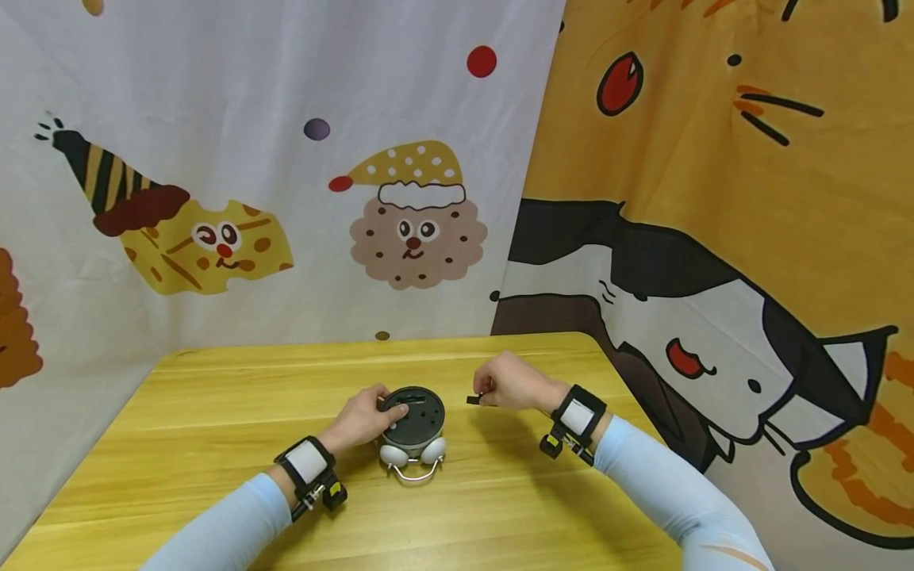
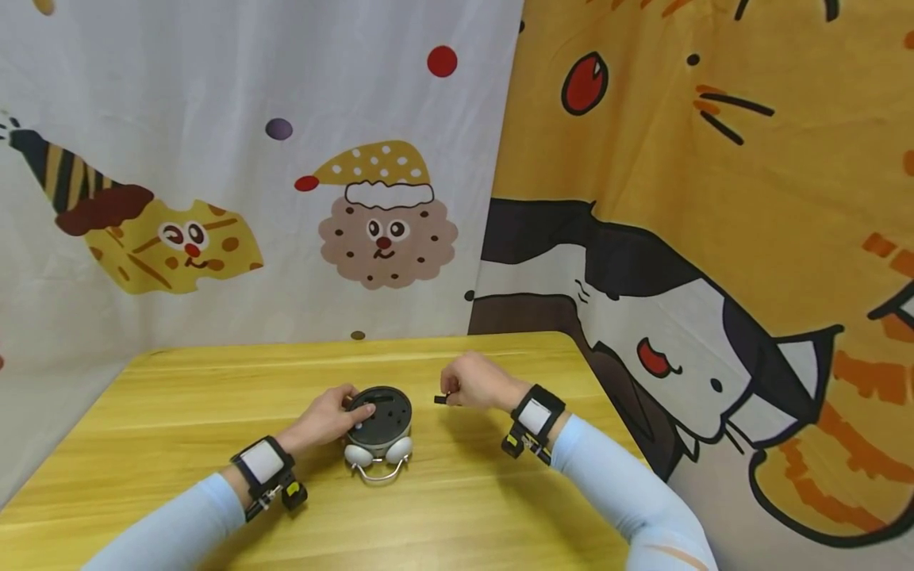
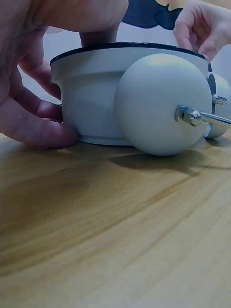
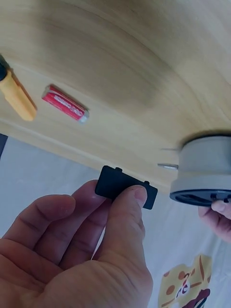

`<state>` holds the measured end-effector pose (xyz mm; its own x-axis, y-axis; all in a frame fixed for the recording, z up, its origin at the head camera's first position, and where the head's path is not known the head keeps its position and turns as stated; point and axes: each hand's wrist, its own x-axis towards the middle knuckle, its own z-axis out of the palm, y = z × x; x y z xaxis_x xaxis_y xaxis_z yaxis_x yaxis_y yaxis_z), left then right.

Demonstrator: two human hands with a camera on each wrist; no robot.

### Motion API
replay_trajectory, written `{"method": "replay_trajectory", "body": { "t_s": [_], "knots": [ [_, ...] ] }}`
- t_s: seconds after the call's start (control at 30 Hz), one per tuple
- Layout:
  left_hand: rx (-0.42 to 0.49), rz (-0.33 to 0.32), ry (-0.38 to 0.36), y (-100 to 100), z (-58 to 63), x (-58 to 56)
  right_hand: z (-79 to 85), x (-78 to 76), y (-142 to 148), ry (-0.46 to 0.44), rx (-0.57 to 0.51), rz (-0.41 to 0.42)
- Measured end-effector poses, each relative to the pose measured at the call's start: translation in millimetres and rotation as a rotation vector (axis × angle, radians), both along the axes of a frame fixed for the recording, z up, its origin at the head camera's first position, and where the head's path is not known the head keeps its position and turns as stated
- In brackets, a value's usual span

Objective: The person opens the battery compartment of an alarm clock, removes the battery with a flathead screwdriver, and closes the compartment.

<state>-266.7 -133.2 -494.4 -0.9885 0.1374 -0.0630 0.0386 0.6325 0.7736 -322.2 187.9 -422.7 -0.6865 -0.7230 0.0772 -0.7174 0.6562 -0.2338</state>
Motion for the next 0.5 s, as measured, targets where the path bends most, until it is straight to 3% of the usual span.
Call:
{"method": "replay_trajectory", "body": {
  "t_s": [0.33, 0.43, 0.5],
  "knots": [
    [0.025, -0.025, 0.010, -3.4, -5.2, -3.9, 8.8, 0.2, -11.3, -0.034, -0.037, 0.031],
    [0.024, -0.072, 0.059, -8.4, -19.0, -11.6, 9.5, -1.1, -15.8, -0.046, -0.057, 0.035],
    [0.030, -0.087, 0.070, -10.1, -22.2, -13.4, 9.3, -2.3, -18.6, -0.048, -0.074, 0.042]
  ]
}}
